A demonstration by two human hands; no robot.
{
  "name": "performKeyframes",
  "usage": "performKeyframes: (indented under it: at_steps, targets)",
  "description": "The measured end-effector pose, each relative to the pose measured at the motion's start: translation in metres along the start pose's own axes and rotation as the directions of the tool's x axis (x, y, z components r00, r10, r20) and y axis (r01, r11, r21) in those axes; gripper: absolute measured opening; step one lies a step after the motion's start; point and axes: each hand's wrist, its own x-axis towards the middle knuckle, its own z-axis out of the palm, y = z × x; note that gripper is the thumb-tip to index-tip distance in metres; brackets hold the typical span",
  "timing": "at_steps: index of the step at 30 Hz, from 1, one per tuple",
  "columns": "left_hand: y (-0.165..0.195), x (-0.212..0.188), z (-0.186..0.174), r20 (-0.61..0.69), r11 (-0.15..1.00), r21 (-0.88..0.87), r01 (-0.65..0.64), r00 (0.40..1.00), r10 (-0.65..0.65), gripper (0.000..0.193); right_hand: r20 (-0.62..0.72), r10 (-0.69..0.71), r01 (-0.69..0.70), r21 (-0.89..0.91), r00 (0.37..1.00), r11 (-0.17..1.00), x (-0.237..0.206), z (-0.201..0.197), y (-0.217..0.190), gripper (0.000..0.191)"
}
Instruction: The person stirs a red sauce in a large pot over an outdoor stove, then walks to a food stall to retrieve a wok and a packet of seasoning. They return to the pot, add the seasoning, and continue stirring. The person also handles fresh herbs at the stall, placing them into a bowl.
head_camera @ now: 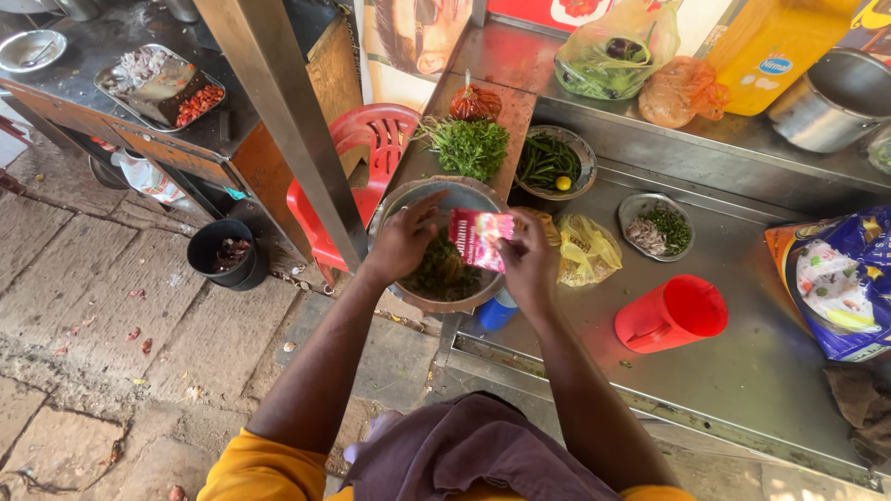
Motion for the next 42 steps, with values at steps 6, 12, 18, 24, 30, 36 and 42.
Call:
performKeyframes:
  at_steps: [6,12,18,24,30,36,42]
  targets:
    - [-0.024,0.005,0.011,0.019,0.989,-0.134,0.060,0.998,-0.058,0.070,-0.001,-0.243,0.230,-0.322,0.970,0.919,0.002,0.015,-0.037,0.052]
    - [-0.030,0.009,0.012,-0.055,0.996,0.035,-0.080,0.995,0.082,0.080,-0.005,-0.360,0.335,-0.355,0.933,0.873,0.009,0.023,-0.044,0.048]
    - [-0.014,0.017,0.014,-0.091,0.986,0.015,0.167,0.982,-0.165,0.074,-0.017,-0.315,0.293,-0.321,0.949,0.900,0.009,0.028,-0.028,0.044]
    - [0.006,0.014,0.012,-0.113,0.957,-0.038,0.289,0.950,-0.291,0.070,-0.031,-0.345,0.318,-0.321,0.938,0.892,0.009,0.032,-0.022,0.044]
    - [-0.007,0.015,0.018,-0.127,0.975,-0.034,0.218,0.967,-0.221,0.074,-0.055,-0.368,0.333,-0.322,0.928,0.886,0.005,0.030,-0.026,0.045]
    - [-0.019,0.017,0.025,-0.132,0.986,-0.048,0.160,0.977,-0.166,0.089,-0.061,-0.363,0.328,-0.311,0.930,0.892,0.004,0.030,-0.033,0.047]
    - [-0.009,0.011,0.024,-0.012,0.919,-0.129,0.372,0.926,-0.377,0.087,-0.073,-0.361,0.322,-0.314,0.930,0.893,0.002,0.031,-0.028,0.048]
